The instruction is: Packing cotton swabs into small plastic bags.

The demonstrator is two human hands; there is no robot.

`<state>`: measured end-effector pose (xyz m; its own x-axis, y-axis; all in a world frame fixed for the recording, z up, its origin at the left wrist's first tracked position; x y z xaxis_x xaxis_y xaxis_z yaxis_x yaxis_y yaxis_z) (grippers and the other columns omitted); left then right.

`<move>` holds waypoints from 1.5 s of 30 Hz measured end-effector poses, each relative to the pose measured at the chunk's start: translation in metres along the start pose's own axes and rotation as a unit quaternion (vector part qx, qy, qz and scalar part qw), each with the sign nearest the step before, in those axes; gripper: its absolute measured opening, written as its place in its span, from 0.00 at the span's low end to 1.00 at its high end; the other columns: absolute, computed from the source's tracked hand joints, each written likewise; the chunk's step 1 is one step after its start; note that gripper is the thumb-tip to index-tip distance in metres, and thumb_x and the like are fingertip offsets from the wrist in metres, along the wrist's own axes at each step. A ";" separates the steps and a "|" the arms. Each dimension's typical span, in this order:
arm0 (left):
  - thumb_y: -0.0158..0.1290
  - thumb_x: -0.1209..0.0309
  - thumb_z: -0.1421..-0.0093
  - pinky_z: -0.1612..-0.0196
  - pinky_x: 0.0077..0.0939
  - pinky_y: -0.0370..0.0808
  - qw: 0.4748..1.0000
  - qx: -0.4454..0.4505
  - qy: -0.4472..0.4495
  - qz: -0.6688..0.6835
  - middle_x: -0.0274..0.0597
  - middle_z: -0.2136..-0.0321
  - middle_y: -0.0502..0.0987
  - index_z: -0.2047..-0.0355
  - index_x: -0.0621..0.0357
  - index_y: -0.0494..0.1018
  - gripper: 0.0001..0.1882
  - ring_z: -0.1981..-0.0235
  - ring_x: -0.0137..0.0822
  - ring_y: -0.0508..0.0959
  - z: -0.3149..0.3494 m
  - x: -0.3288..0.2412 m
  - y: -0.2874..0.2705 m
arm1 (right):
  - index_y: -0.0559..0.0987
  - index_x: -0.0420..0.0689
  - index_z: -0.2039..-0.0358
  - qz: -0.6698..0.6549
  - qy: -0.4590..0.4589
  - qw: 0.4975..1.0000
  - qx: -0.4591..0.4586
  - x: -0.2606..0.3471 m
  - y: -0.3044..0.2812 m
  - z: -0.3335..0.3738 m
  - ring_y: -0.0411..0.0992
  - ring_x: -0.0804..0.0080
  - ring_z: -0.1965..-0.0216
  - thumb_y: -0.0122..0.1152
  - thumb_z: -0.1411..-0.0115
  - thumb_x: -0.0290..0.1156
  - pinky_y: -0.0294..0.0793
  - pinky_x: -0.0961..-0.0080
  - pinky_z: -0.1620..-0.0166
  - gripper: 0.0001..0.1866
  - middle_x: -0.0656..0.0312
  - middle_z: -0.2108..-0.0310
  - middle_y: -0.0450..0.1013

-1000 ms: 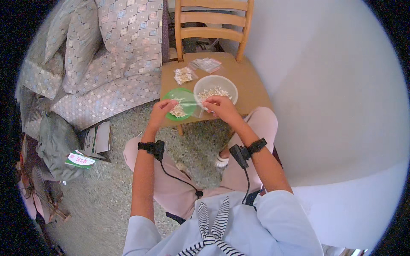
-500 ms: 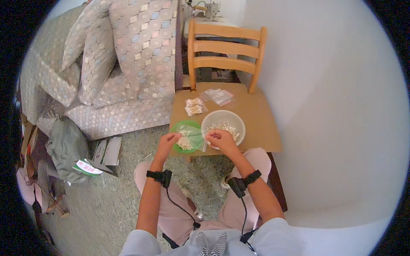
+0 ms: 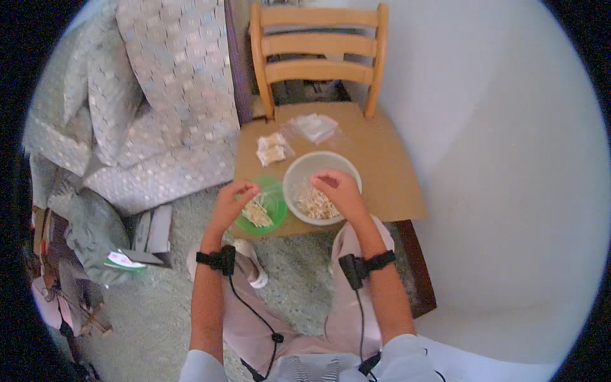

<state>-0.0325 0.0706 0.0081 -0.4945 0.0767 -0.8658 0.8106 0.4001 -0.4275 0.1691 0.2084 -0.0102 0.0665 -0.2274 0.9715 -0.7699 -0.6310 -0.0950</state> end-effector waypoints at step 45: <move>0.53 0.65 0.39 0.65 0.18 0.69 0.994 -0.040 -0.077 0.065 0.33 0.75 0.75 0.70 0.63 0.73 0.11 0.71 0.22 0.73 0.020 -0.004 0.020 | 0.75 0.40 0.66 -0.021 0.068 0.997 -0.019 -0.002 -0.002 0.017 0.70 0.83 0.67 0.61 0.42 0.29 0.69 0.84 0.62 0.07 0.66 0.68 0.74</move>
<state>-0.0082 0.0596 -0.0028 -0.3279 -0.0057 -0.9447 0.8343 0.4673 -0.2924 0.1813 0.1977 -0.0155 0.0141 -0.0974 0.9951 -0.7918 -0.6089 -0.0484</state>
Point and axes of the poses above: each hand's wrist, its own z-axis away from the middle knuckle, its own y-axis out of the palm, x = y × z, the point moved 10 cm from there along -z, towards the middle knuckle
